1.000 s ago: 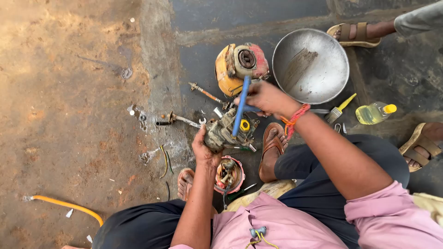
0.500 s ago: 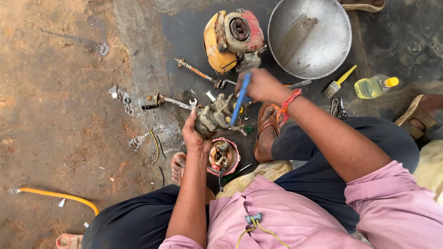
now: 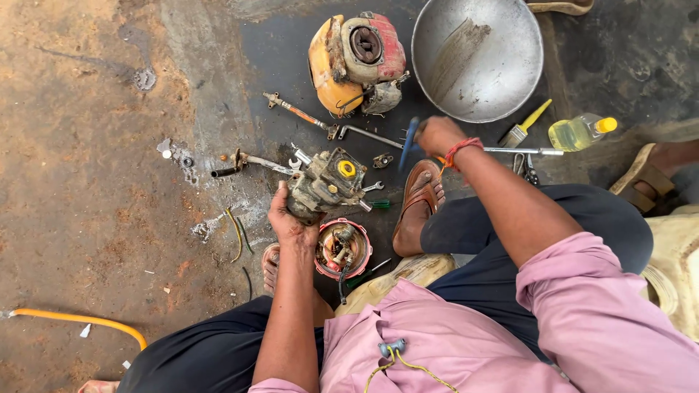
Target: The recorder is seen disassembling and repairing a mechanical engine component, possibly from a small motor or pump, using various tools.
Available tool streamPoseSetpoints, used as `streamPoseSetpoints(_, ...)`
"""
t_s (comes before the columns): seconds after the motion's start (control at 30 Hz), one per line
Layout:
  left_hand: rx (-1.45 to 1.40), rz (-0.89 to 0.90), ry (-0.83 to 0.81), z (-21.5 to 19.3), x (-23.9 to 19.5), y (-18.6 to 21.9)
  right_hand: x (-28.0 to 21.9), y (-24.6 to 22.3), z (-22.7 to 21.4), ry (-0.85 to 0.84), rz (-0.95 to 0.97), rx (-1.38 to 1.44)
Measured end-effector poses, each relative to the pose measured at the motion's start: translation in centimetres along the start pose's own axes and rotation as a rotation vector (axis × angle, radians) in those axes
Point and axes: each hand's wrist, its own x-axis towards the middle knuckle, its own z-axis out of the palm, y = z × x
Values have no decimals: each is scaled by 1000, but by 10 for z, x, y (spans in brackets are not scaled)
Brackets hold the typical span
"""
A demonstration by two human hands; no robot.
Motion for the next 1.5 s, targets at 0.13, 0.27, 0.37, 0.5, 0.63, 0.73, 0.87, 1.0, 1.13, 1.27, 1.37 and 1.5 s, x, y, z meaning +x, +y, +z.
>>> streamPoseSetpoints(0.13, -56, -9, -37, 6, -2, 3, 3, 8, -42, 122, -161, 413)
streamPoseSetpoints(0.27, -95, -19, -56, 20, -9, 1, -74, -24, -119, 183, -612, 1232)
streamPoseSetpoints(0.37, -83, -21, -43, 23, -10, 0, -155, -41, -160, -55, -893, 1387)
streamPoseSetpoints(0.5, -78, 54, -110, -6, 7, -13, -224, -39, -175, -288, -1179, 1526)
streamPoseSetpoints(0.63, -106, 76, -83, 9, -3, -8, -253, -18, -174, -156, -1395, 1285)
streamPoseSetpoints(0.73, -163, 63, -108, 9, 0, -9, -259, 3, -166, -171, -1336, 1515)
streamPoseSetpoints(0.87, -226, 65, -187, 10, 1, -9, -272, 1, -166, -150, -1226, 1799)
streamPoseSetpoints(1.0, -246, 83, -165, 3, 3, -8, -265, 0, -167, -129, -1199, 1791)
streamPoseSetpoints(1.13, -246, 91, -155, 5, 4, -4, -275, -18, -171, -95, -1165, 1814)
streamPoseSetpoints(1.27, -243, 106, -149, 10, 0, 0, -281, -32, -171, -66, -1094, 1806)
streamPoseSetpoints(1.37, -238, 122, -173, 6, 4, -1, -274, -29, -169, -45, -1093, 1800)
streamPoseSetpoints(1.5, -234, 136, -197, 10, -1, 2, -266, -30, -163, -21, -1092, 1850)
